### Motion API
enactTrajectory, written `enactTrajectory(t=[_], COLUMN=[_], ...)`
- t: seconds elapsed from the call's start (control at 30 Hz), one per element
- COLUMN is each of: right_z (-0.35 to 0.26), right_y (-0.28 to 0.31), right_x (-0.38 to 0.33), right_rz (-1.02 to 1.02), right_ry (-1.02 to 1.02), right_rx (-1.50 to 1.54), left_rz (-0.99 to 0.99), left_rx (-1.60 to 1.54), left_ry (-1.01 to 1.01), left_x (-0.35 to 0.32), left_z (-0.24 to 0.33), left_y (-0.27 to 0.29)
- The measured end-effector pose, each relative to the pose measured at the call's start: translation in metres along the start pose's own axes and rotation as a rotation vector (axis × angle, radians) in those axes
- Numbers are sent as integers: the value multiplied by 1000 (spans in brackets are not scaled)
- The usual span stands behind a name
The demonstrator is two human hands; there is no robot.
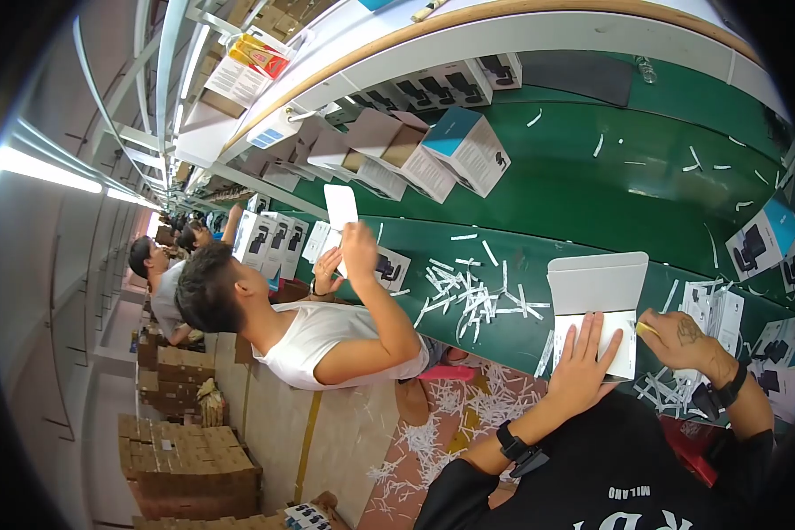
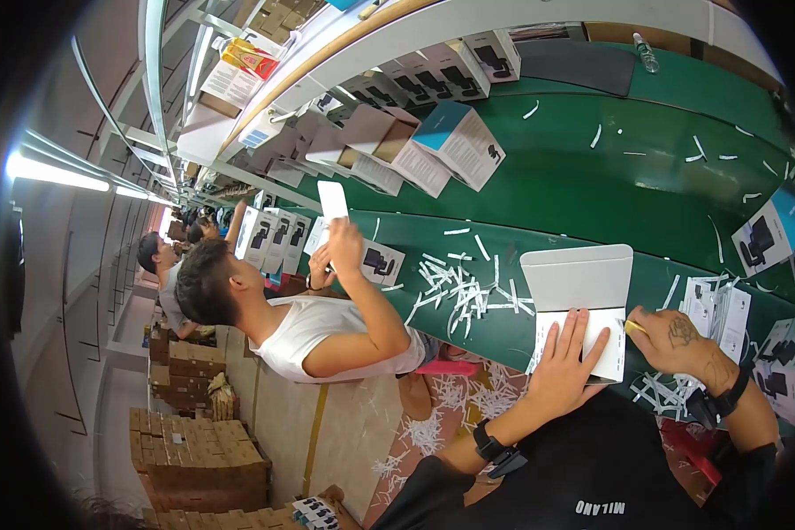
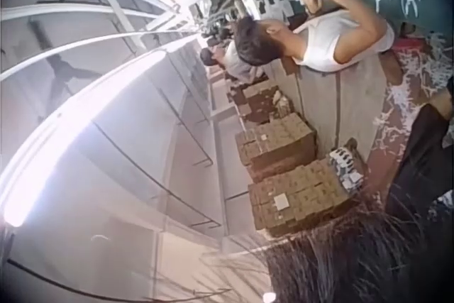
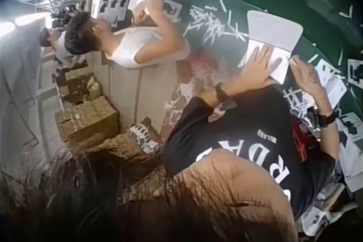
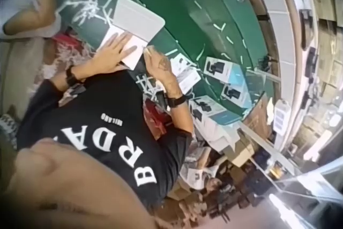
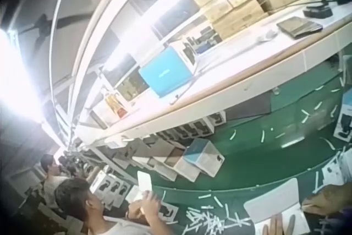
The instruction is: The person packages items by placing a manual into a white box, closing it, and sliding it into a blue sleeve before using a yellow tool to apply a white sticker. This process is repeated multiple times as the person sets each completed package aside on the table.
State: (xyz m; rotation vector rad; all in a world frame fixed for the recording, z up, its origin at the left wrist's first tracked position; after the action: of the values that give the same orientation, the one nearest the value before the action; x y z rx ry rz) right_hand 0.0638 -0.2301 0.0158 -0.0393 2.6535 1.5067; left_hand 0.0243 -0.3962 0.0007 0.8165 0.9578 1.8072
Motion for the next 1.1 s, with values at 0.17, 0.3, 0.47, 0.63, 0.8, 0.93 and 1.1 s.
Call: enactTrajectory(t=[0.17, 0.3, 0.47, 0.63, 0.8, 0.93, 1.1], right_z=[-7, 2, -1, 108, 70, 20, -36], right_y=[-4, -2, -7, -41, 3, -6, -30], right_x=[11, 9, -55, -128, -51, 3, 67], right_rz=[-122, -46, -561, -677, -267, -108, -11], right_ry=[-42, -89, 47, -171, -167, -219, -95], right_rx=[-240, -269, 286, -463, -96, 103, 117], left_rz=[6, 17, -1, -96, 85, 224, 375], left_rx=[8, 19, 4, -15, 9, 17, -34], left_ry=[3, 2, 12, -13, -58, -258, -413], left_x=[1, 6, 5, 26, 25, 10, -13], left_z=[1, -1, -3, -13, -21, -23, -25], left_y=[0, -5, -13, -29, -30, -27, -36])
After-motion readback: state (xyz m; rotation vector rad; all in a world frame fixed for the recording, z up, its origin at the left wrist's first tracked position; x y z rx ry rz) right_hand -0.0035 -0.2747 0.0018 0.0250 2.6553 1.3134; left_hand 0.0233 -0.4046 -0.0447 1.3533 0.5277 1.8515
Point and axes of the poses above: each hand's wrist, its own x-axis towards the middle knuckle, its own y-axis out of the back of the hand, z = x × y, the point moved 8 cm from there along x, towards the middle knuckle, and after that the axes turned 11 degrees about -x, right-handed, at the moved point
